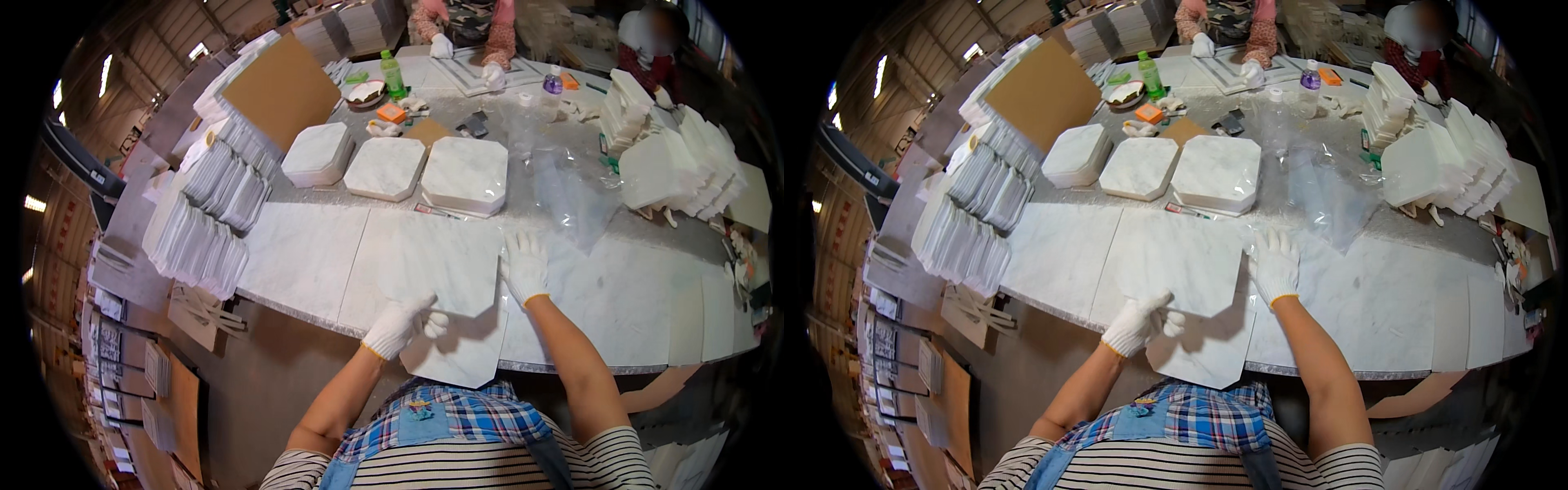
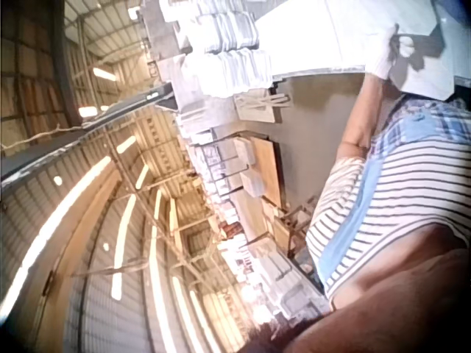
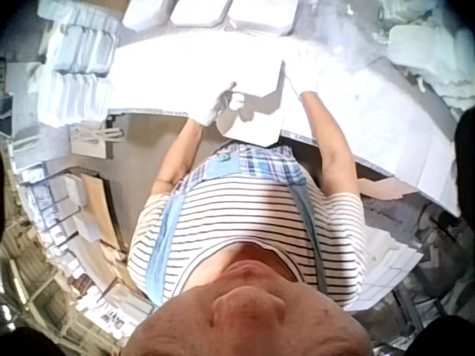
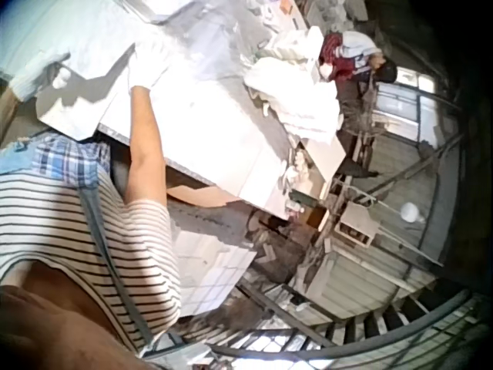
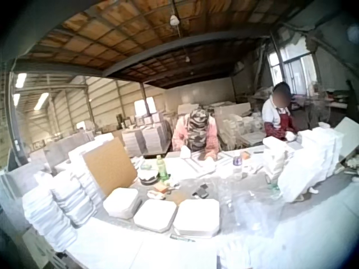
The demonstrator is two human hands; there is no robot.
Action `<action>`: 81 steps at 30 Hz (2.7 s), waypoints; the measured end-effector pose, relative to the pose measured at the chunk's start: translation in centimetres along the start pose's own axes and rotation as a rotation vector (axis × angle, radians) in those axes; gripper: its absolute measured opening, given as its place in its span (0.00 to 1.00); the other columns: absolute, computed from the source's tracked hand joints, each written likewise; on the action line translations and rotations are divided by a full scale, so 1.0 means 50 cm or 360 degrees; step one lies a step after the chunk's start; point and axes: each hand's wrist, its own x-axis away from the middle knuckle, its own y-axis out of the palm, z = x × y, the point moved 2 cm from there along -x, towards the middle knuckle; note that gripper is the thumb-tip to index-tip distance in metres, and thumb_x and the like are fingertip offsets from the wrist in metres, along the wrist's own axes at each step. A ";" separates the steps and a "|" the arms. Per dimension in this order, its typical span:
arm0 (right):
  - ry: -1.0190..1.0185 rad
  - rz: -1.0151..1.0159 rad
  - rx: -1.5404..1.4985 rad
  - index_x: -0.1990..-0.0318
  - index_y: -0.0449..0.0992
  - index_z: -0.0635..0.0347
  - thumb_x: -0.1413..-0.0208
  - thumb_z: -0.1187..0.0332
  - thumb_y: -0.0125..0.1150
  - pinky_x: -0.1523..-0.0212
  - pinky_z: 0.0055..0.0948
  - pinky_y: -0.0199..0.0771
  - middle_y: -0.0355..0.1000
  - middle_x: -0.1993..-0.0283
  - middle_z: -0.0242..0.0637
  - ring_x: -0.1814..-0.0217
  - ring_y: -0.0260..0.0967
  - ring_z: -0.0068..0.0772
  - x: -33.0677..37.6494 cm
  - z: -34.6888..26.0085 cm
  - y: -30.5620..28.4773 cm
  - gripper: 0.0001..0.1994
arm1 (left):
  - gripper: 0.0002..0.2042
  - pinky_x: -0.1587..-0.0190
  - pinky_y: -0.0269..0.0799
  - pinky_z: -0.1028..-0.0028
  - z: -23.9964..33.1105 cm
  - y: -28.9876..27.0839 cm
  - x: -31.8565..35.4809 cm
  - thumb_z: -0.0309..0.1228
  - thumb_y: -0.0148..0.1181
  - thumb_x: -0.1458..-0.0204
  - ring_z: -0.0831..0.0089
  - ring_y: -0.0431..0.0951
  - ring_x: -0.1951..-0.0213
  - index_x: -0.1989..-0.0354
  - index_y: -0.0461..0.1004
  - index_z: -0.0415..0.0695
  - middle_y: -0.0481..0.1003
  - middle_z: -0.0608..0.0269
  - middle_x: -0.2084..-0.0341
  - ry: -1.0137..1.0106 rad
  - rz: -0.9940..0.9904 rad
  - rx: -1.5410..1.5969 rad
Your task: The person wraps white rectangular blocks in clear plastic bags. They pick up a block, place it into a plastic bag, and fold the edges to seal it. The wrapped items are then placed into a cardboard box. The process is repeated for multiple items.
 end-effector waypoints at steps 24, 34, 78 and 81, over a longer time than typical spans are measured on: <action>0.0141 -0.0144 -0.0079 0.34 0.69 0.54 0.45 0.46 0.61 0.28 0.48 0.53 0.62 0.30 0.46 0.26 0.54 0.51 -0.013 -0.026 -0.031 0.33 | 0.19 0.77 0.82 0.67 0.235 0.019 -0.549 0.44 0.58 0.36 0.59 0.83 0.76 0.56 0.71 0.38 0.80 0.48 0.71 -0.0104 -0.0486 0.0162; 0.0140 -0.0130 -0.0105 0.34 0.69 0.54 0.45 0.49 0.62 0.28 0.49 0.53 0.62 0.29 0.46 0.26 0.53 0.52 -0.013 -0.035 -0.034 0.33 | 0.22 0.78 0.83 0.61 0.212 -0.012 -0.530 0.42 0.52 0.34 0.50 0.83 0.75 0.61 0.71 0.28 0.79 0.45 0.75 -0.0520 -0.0438 0.0494; 0.0119 -0.0226 0.0021 0.32 0.66 0.55 0.45 0.53 0.63 0.26 0.50 0.48 0.58 0.27 0.47 0.24 0.50 0.55 -0.013 -0.021 -0.019 0.34 | 0.38 0.36 0.54 0.49 0.584 -0.452 -0.457 0.57 0.67 0.61 0.49 0.63 0.39 0.45 0.72 0.43 0.66 0.45 0.43 0.1285 0.2269 -0.2405; 0.0096 -0.0254 0.0042 0.31 0.65 0.57 0.44 0.55 0.64 0.26 0.49 0.50 0.57 0.27 0.50 0.24 0.50 0.57 -0.014 -0.025 -0.029 0.34 | 0.36 0.37 0.54 0.51 0.595 -0.449 -0.452 0.54 0.67 0.61 0.50 0.63 0.39 0.45 0.73 0.43 0.67 0.48 0.42 0.1250 0.2283 -0.2511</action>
